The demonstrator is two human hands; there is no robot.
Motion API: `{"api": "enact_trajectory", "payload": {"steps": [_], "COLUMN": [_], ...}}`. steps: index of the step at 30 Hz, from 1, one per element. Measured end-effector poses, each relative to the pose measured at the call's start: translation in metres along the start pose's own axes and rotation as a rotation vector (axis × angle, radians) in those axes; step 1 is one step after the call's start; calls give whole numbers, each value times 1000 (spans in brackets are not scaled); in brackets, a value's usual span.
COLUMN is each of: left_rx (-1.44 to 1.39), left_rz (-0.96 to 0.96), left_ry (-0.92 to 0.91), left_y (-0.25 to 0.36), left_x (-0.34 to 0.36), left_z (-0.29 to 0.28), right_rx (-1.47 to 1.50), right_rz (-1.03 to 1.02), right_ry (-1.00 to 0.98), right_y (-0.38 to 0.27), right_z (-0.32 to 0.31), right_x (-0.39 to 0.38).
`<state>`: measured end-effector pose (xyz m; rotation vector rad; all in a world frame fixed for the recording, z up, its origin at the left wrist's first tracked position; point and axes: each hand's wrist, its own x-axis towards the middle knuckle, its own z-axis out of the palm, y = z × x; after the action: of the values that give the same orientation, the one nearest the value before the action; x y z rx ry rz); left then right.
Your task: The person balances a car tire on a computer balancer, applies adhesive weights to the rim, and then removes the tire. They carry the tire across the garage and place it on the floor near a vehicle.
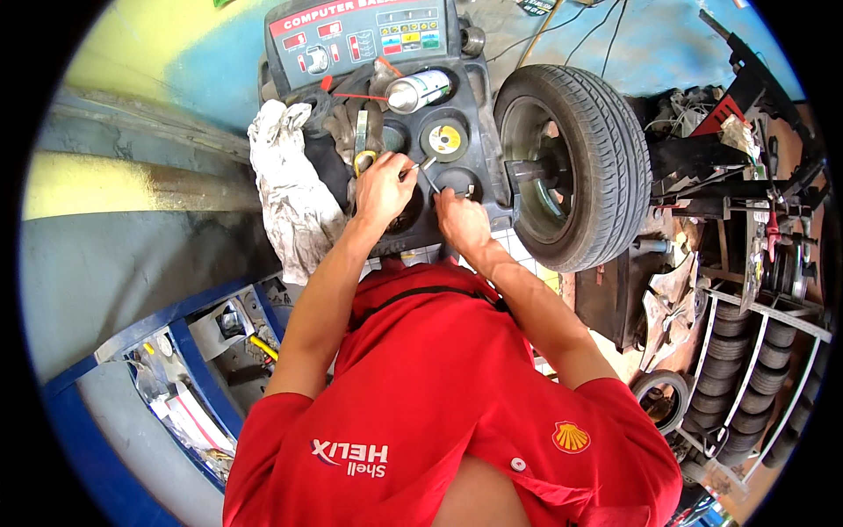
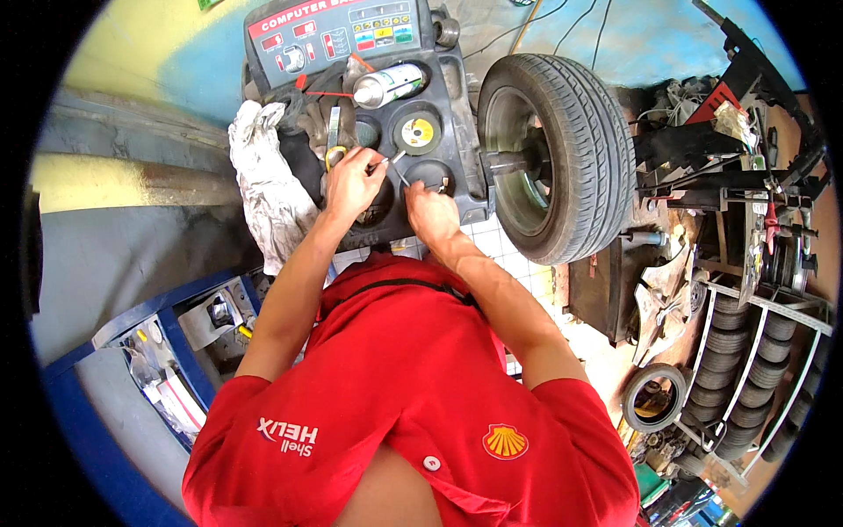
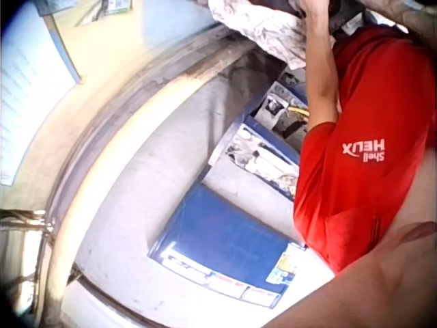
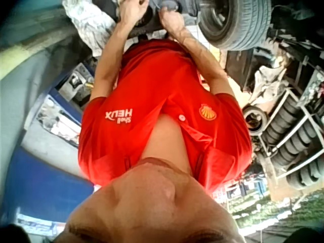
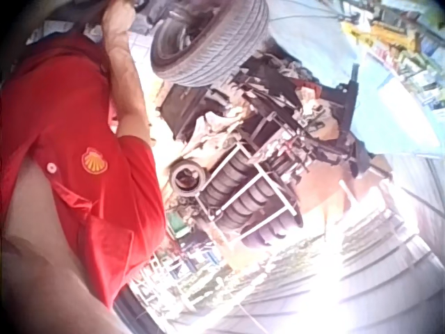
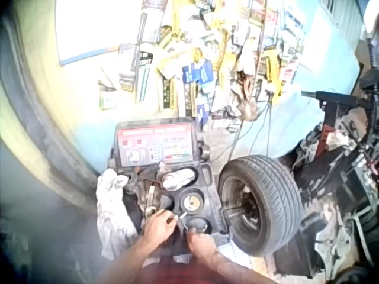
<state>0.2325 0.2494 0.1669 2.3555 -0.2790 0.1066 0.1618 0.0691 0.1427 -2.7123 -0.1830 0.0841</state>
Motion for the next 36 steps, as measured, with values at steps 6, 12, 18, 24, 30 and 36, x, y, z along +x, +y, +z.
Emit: {"api": "enact_trajectory", "payload": {"steps": [6,12,18,24,30,36], "left_rx": [15,9,107,111,91,76], "left_rz": [-66,-40,-31,-35,-11,9], "left_ry": [-11,-123,-197,-160,-171,-179], "left_y": [-8,-2,-22,-3,1,6], "left_x": [-4,-26,-53,-65,-74,-78], "left_z": [-9,-22,-2,-14,-12,-12], "right_rx": [95,125,-5,-56,-299,-375], "right_rz": [111,220,-181,41,-73,-64], "right_ry": [-83,84,481,-24,-31,-76], "right_y": [-3,36,47,49,41,41], "right_z": [-27,-41,-60,-57,-12,-6], "right_x": [-21,23,77,47,34,35]}}
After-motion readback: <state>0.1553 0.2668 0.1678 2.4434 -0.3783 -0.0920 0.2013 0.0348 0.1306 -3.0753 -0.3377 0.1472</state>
